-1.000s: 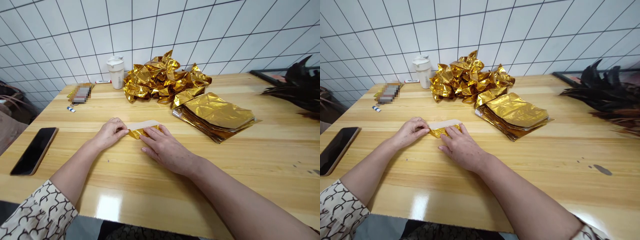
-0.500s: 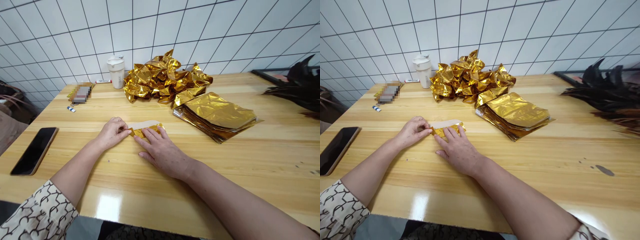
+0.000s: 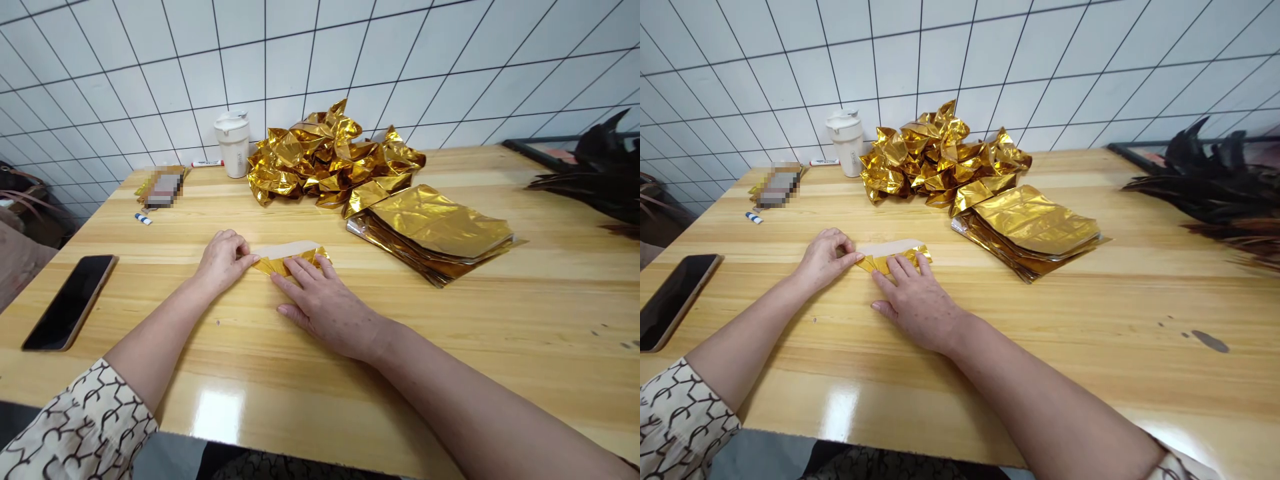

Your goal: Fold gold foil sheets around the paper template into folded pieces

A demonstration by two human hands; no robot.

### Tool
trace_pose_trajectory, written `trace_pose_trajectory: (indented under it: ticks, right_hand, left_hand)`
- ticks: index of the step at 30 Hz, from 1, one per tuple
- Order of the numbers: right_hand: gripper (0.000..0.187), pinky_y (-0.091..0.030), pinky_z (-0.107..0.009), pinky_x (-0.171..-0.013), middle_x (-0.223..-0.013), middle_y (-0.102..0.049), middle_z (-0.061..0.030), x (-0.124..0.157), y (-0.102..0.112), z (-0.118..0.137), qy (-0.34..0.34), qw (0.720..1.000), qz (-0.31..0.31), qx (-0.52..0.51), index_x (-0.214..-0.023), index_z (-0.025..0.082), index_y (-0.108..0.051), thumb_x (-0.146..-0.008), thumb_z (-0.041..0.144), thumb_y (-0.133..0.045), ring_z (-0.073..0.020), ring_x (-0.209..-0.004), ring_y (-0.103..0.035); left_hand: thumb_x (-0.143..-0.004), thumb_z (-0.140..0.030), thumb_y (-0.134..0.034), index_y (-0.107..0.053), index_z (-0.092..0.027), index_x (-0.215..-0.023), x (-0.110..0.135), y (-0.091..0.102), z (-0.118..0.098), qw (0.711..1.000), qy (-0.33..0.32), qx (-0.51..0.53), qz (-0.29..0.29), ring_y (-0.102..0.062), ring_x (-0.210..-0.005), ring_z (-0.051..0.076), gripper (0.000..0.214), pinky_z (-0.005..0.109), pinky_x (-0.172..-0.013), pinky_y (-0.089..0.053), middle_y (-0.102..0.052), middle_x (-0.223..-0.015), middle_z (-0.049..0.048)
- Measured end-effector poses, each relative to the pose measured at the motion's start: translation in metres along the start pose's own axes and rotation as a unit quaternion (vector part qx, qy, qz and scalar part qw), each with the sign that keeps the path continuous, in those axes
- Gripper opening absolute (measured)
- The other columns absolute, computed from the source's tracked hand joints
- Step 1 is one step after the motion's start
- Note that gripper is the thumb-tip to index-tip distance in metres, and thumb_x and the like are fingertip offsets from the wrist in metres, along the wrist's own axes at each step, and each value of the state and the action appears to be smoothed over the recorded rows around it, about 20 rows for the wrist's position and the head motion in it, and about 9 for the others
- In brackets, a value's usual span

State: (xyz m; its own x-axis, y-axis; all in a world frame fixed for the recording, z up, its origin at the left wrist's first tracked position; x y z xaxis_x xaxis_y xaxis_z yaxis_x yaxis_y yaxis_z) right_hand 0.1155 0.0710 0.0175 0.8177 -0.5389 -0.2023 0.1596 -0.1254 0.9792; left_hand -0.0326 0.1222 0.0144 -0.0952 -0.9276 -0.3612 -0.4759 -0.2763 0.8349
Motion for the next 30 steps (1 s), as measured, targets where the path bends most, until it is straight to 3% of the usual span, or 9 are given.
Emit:
trace_pose_trajectory:
  ticks: [4,9,13,20,30]
  right_hand:
    - [0.042,-0.038,-0.061,-0.099,-0.124,-0.059,-0.0198,0.0,-0.001,0.0,-0.001,1.0,0.003,-0.01,-0.127,0.014,-0.057,-0.096,0.037,-0.042,-0.0327,-0.122,-0.049]
    - [0.045,-0.038,-0.061,-0.1,-0.128,-0.057,-0.0232,-0.001,-0.003,0.001,0.001,1.0,0.011,-0.015,-0.129,0.01,-0.056,-0.096,0.037,-0.041,-0.0343,-0.123,-0.048]
    - [0.046,-0.037,-0.06,-0.1,-0.129,-0.056,-0.0223,-0.001,-0.004,0.001,-0.001,1.0,0.017,-0.009,-0.13,0.01,-0.055,-0.096,0.038,-0.041,-0.0342,-0.124,-0.047]
    - [0.046,-0.037,-0.06,-0.1,-0.13,-0.056,-0.0226,0.0,-0.005,0.0,-0.006,1.0,0.015,-0.013,-0.128,0.011,-0.056,-0.096,0.039,-0.04,-0.0341,-0.124,-0.047]
    - [0.046,-0.038,-0.059,-0.1,-0.13,-0.056,-0.0218,0.0,-0.005,0.001,-0.005,1.0,0.012,-0.002,-0.13,0.011,-0.055,-0.097,0.039,-0.039,-0.0334,-0.124,-0.048]
  left_hand:
    - [-0.08,-0.015,-0.064,-0.063,-0.019,-0.074,0.005,0.003,-0.022,0.996,-0.075,-0.053,-0.018,-0.054,-0.083,0.021,0.007,0.036,-0.077,-0.047,-0.059,-0.08,0.004]
    - [-0.084,-0.004,-0.048,-0.067,-0.018,-0.081,0.02,-0.013,-0.058,0.973,-0.196,-0.104,0.066,-0.055,-0.087,0.022,0.024,0.035,-0.079,-0.047,-0.061,-0.085,0.0076]
    - [-0.086,-0.006,-0.046,-0.067,-0.017,-0.085,0.025,-0.019,-0.059,0.966,-0.194,-0.135,0.108,-0.057,-0.087,0.022,0.024,0.035,-0.08,-0.049,-0.062,-0.089,0.0084]
    - [-0.088,-0.01,-0.044,-0.066,-0.017,-0.092,0.022,-0.018,-0.056,0.967,-0.17,-0.14,0.128,-0.057,-0.089,0.023,0.024,0.037,-0.081,-0.05,-0.062,-0.093,0.0091]
    - [-0.09,-0.017,-0.047,-0.065,-0.018,-0.089,0.025,-0.015,-0.057,0.974,-0.166,-0.119,0.098,-0.057,-0.089,0.021,0.018,0.036,-0.083,-0.051,-0.06,-0.093,0.0077]
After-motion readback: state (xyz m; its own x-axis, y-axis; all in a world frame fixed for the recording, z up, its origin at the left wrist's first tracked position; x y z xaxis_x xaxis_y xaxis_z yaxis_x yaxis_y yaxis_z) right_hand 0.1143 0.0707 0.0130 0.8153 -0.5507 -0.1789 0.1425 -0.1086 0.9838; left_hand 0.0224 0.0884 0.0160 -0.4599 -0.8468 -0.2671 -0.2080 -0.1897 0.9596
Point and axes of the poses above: each hand's wrist, its own x-axis away from the middle knuckle, its own y-axis out of the back of the hand, z = x × y, the point moved 8 cm from there along -x, towards the middle knuckle
